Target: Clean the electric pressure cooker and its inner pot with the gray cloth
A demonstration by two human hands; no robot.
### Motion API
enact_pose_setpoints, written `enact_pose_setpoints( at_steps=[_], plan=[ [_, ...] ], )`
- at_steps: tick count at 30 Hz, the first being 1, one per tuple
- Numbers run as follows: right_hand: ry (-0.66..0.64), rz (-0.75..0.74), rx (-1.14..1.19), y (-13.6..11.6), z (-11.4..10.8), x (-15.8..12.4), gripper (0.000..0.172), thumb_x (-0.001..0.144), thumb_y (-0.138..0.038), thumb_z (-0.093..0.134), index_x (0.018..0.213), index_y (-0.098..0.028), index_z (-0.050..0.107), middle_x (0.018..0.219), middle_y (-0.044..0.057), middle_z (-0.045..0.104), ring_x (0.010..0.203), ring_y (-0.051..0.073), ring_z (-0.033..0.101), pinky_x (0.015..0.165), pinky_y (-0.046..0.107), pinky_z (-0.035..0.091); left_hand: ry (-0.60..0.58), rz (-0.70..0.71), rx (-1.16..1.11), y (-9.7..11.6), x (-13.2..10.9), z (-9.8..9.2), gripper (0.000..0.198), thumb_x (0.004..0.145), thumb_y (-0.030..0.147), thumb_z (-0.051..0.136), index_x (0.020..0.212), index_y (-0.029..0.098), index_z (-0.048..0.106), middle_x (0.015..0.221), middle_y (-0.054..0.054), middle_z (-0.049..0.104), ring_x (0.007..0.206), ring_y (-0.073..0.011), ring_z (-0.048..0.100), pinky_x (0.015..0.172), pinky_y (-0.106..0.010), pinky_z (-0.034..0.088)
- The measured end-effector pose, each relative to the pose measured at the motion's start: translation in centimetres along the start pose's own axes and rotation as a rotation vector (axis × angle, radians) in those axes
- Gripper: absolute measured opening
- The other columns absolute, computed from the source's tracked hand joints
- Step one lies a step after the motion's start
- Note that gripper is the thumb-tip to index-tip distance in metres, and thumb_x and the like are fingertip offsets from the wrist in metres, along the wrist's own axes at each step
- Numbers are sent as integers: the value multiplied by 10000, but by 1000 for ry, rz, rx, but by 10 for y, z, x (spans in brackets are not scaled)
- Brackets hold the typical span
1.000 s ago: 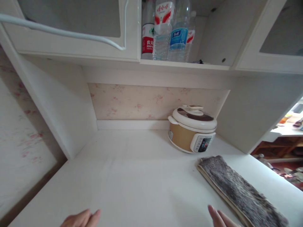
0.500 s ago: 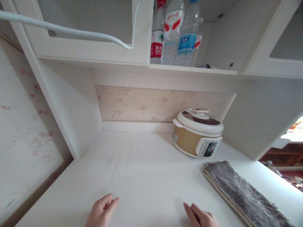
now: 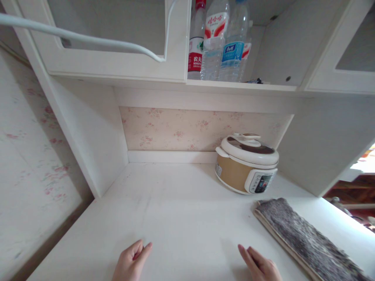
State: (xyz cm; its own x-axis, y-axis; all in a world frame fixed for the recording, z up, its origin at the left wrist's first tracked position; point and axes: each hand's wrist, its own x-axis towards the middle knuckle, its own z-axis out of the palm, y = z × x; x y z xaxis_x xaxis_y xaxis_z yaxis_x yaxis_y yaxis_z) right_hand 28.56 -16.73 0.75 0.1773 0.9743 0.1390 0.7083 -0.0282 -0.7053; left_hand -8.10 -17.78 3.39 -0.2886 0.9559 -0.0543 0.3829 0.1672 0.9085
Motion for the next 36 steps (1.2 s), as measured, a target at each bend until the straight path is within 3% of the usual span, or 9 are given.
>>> enact_pose_setpoints(
  at_steps=[9, 26, 36],
  plan=[
    [31, -5, -62, 4, 12, -8, 526, 796, -658, 399, 536, -204, 353, 522, -48, 218, 502, 108, 273, 473, 196, 287, 45, 25, 5, -4, -7, -1, 518, 728, 591, 495, 586, 223, 159, 583, 50, 145, 545, -115, 195, 488, -231, 253],
    [-17, -27, -92, 0, 14, -7, 517, 842, -652, 357, 572, -212, 389, 483, -54, 331, 508, 118, 288, 523, 222, 289, 23, 71, 68, -19, 3, 2, 474, 731, 581, 466, 577, 226, 193, 566, 55, 185, 549, -117, 242, 518, -234, 252],
    [-50, -4, -71, 2, 15, -2, 519, 839, -652, 354, 574, -207, 318, 529, -53, 242, 531, 115, 261, 520, 230, 254, 16, 56, 27, -20, 6, 3, 478, 748, 586, 455, 592, 229, 178, 585, 55, 167, 561, -117, 216, 516, -233, 249]
  ],
)
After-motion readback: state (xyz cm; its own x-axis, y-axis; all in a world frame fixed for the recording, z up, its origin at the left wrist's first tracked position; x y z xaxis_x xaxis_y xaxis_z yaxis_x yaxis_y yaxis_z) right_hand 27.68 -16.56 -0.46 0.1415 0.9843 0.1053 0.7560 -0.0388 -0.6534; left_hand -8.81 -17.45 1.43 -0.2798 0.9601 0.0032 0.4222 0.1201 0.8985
